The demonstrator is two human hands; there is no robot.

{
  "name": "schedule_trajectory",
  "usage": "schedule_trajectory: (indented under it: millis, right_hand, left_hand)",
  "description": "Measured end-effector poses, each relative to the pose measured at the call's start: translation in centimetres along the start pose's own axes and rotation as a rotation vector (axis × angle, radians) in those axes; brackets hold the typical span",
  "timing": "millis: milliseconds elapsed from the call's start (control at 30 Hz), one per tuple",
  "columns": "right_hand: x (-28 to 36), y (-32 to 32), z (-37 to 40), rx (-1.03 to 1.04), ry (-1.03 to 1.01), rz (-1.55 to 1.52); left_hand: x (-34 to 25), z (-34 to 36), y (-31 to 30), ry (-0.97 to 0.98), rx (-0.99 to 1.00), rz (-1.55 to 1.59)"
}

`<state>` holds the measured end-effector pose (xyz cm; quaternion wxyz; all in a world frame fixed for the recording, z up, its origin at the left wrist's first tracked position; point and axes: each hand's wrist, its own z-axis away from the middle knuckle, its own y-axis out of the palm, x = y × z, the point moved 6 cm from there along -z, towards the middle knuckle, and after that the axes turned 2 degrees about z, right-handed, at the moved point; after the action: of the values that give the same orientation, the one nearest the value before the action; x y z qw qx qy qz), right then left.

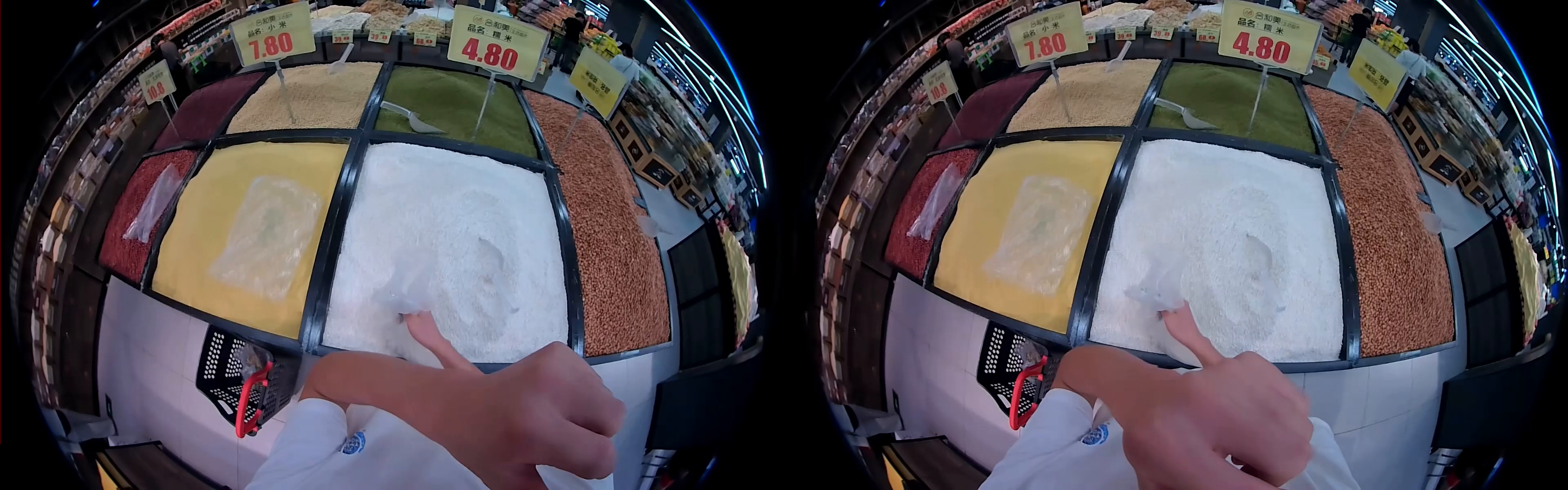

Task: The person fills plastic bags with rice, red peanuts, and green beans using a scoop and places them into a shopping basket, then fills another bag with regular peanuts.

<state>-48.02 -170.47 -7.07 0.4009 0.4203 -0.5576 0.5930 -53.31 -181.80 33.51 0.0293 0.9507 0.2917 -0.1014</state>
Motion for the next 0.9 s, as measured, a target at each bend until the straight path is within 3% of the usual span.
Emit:
schedule_trajectory:
  millis: [33,100,167,267,333,400,467,533,567,633,700,800,900]
  right_hand:
    - [-0.1,0.0,0.0,0.003,-0.006,-0.001]
    - [-0.1,0.1,-0.1,0.020,-0.014,0.000]
    - [0.2,0.1,-0.2,0.043,-0.017,0.003]
    - [0.1,0.1,-0.1,0.042,0.037,0.029]
    - [0.1,0.1,-0.2,0.035,0.027,-0.002]
    - [-1.9,0.3,-0.5,0.054,0.027,-0.067]
    - [-6.8,0.5,-2.2,0.100,0.024,-0.162]
    - [-2.8,-0.7,-1.8,0.113,-0.002,-0.251]
    - [0.4,-1.7,-1.4,0.109,-0.017,-0.300]
    - [3.4,-2.9,-1.3,0.081,-0.012,-0.364]
    - [4.7,-3.8,-1.8,0.046,0.020,-0.383]
    - [8.3,-3.9,-2.3,0.181,0.030,-0.455]
    - [12.6,-3.3,-1.6,0.289,0.065,-0.289]
  left_hand:
    - [-1.0,-1.4,-0.6,0.099,0.082,-0.075]
    - [-1.4,-1.2,-0.5,0.154,0.048,-0.169]
    - [-0.4,1.5,0.6,0.066,-0.185,-0.199]
    - [-0.5,1.1,-0.3,0.045,-0.262,-0.152]
    - [-0.6,1.0,-0.1,0.256,-0.203,-0.270]
    - [-0.3,1.7,0.2,0.235,-0.070,-0.457]
    - [0.1,3.8,-1.2,-0.012,0.141,-0.714]
    - [2.6,9.1,-5.6,-0.252,0.077,-0.875]
    - [3.1,12.7,-8.9,-0.366,-0.001,-0.942]
    - [3.2,22.7,-15.6,-0.829,-0.501,-0.847]
    - [2.3,31.9,-19.0,-1.112,-0.702,-0.875]
    - [2.0,34.3,-15.9,-1.088,-0.409,-1.042]
    - [3.6,30.2,-11.0,-1.036,-0.110,-1.167]
